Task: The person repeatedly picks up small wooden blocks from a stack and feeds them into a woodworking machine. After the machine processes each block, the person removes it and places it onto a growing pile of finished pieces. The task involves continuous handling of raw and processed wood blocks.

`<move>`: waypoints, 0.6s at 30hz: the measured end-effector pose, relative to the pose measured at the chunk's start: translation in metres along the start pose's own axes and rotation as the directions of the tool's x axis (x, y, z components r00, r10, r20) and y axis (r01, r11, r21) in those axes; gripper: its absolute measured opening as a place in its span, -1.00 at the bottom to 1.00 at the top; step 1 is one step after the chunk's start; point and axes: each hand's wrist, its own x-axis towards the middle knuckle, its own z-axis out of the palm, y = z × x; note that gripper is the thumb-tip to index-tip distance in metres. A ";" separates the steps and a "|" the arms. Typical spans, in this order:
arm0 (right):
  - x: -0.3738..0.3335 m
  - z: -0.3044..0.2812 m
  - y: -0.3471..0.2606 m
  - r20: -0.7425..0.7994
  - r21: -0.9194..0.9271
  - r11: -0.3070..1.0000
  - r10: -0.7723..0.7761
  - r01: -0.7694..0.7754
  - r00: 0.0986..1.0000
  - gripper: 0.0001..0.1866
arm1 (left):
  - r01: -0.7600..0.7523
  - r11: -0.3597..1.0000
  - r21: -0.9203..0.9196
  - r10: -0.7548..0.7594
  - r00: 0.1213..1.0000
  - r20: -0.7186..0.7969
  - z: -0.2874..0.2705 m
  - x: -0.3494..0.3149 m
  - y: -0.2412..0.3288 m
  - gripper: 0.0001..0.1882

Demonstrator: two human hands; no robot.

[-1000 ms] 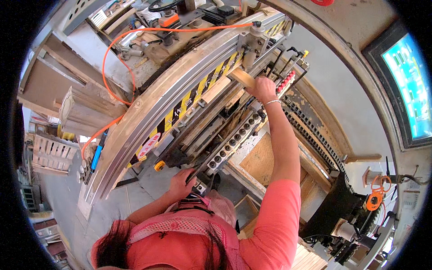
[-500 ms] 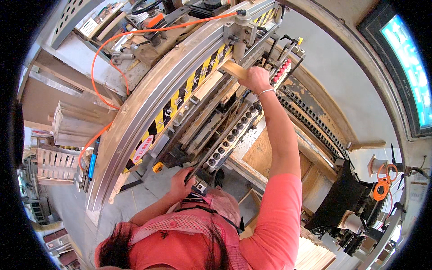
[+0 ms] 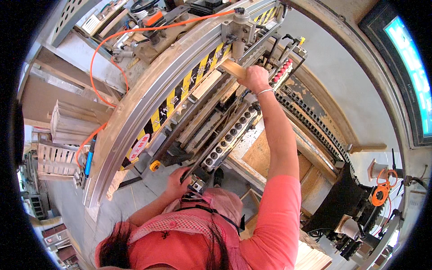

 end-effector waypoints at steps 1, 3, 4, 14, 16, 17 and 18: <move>0.000 -0.001 -0.001 0.012 0.006 1.000 0.007 -0.007 1.000 -0.50 | -0.016 1.000 0.015 0.016 1.000 -0.018 0.002 -0.001 -0.004 -0.71; -0.001 -0.002 -0.001 0.024 0.004 1.000 0.015 -0.015 1.000 -0.50 | -0.032 0.999 0.033 0.033 0.999 -0.030 0.004 -0.003 -0.005 -0.70; 0.000 -0.002 0.000 0.022 -0.003 1.000 0.014 -0.014 1.000 -0.50 | -0.033 0.999 0.036 0.034 0.999 -0.025 0.003 -0.002 -0.004 -0.71; -0.001 0.000 0.002 0.002 -0.006 1.000 -0.004 0.004 1.000 -0.47 | 0.025 0.998 0.050 -0.027 0.999 0.022 0.000 -0.002 0.002 -0.70; -0.001 0.003 0.001 -0.008 0.004 1.000 -0.002 0.002 1.000 -0.50 | 0.032 0.999 0.042 -0.033 0.999 0.023 -0.001 -0.003 0.002 -0.70; -0.002 0.002 0.000 -0.011 0.008 1.000 0.000 0.000 1.000 -0.52 | 0.036 0.999 0.036 -0.037 0.999 0.025 0.000 -0.004 0.001 -0.70; -0.002 -0.001 -0.002 0.020 0.019 1.000 0.022 -0.022 1.000 -0.52 | 0.028 0.999 0.045 -0.029 0.999 0.025 0.000 -0.005 0.000 -0.70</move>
